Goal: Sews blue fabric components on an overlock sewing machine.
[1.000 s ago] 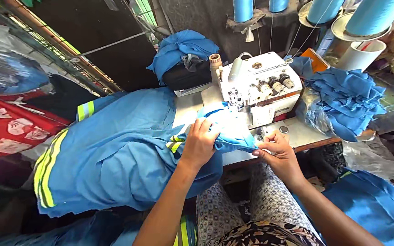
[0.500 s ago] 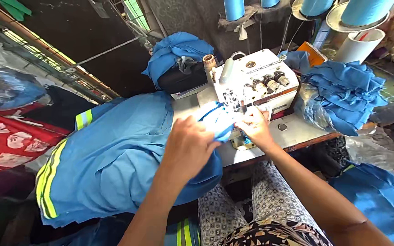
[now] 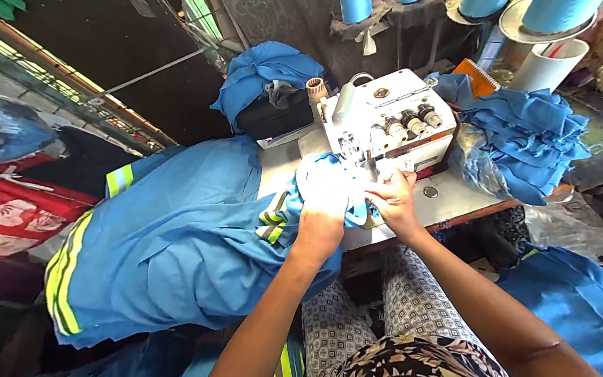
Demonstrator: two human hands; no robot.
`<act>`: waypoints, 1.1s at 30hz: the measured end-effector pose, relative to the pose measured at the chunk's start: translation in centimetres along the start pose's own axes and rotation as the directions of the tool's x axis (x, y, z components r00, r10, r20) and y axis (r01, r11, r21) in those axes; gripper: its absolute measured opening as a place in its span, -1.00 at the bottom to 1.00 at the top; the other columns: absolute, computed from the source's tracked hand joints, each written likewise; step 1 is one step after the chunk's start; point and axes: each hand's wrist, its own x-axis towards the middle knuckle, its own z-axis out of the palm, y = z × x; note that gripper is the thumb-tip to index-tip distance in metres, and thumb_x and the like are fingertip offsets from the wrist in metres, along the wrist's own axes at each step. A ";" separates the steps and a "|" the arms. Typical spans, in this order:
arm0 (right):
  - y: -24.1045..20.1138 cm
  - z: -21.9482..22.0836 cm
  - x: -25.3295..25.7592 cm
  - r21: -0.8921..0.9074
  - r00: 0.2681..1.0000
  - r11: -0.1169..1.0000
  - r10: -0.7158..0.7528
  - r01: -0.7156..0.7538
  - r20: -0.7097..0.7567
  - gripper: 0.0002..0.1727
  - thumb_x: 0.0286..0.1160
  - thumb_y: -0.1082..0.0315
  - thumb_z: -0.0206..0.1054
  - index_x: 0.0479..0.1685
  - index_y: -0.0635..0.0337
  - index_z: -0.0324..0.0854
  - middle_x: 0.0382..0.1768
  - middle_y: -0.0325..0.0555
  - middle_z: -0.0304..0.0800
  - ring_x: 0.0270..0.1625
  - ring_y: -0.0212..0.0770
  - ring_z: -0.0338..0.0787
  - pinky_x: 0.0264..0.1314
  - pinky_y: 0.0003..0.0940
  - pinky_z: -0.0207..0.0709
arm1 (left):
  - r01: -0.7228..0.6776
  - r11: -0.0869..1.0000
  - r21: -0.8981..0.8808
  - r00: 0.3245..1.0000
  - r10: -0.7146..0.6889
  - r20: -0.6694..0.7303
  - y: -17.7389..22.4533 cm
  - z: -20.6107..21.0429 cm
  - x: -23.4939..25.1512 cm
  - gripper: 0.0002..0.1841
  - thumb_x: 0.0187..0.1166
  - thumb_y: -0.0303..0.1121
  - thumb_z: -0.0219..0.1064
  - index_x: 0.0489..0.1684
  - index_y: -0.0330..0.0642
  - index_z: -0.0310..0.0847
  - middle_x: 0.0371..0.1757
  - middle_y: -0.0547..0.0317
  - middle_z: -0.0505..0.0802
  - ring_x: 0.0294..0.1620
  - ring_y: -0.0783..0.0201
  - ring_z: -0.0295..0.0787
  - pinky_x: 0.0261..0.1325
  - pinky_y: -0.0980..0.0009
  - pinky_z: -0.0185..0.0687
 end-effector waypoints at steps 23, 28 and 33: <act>-3.3 -10.6 1.3 0.239 0.999 0.970 -0.029 0.035 -0.030 -0.52 0.80 0.01 0.10 0.44 0.09 0.66 0.31 -0.22 0.69 0.35 -0.37 0.62 0.39 -0.36 0.53 | 0.105 0.747 -0.656 0.809 0.319 0.494 9.3 -5.9 8.6 -0.67 0.73 -0.41 0.23 0.31 -0.44 0.67 0.35 -0.27 0.71 0.44 -0.11 0.59 0.52 0.05 0.45; -5.1 -18.7 2.3 0.186 0.696 0.980 -0.089 -0.065 0.712 -0.65 0.35 -0.12 0.51 -0.44 -0.04 0.77 -0.51 -0.60 0.72 -0.36 -0.75 0.63 -0.08 -0.61 0.51 | -0.424 0.643 -0.638 0.863 0.500 -0.069 1.7 -12.6 9.6 -0.81 0.29 -0.34 0.49 -0.65 -0.22 0.72 -0.52 0.22 0.72 -0.37 0.41 0.66 -0.24 0.47 0.54; -10.7 -27.0 6.9 0.075 0.729 0.941 -0.305 0.330 0.613 -0.85 0.32 0.20 0.46 -0.48 0.03 0.77 -0.44 -0.53 0.73 -0.21 -0.69 0.61 0.10 -0.58 0.45 | -0.604 0.778 -0.174 0.748 0.629 0.213 -4.5 -19.9 9.9 -0.51 0.40 0.13 0.43 -0.66 -0.13 0.67 -0.37 0.04 0.66 -0.15 -0.06 0.68 -0.10 -0.09 0.59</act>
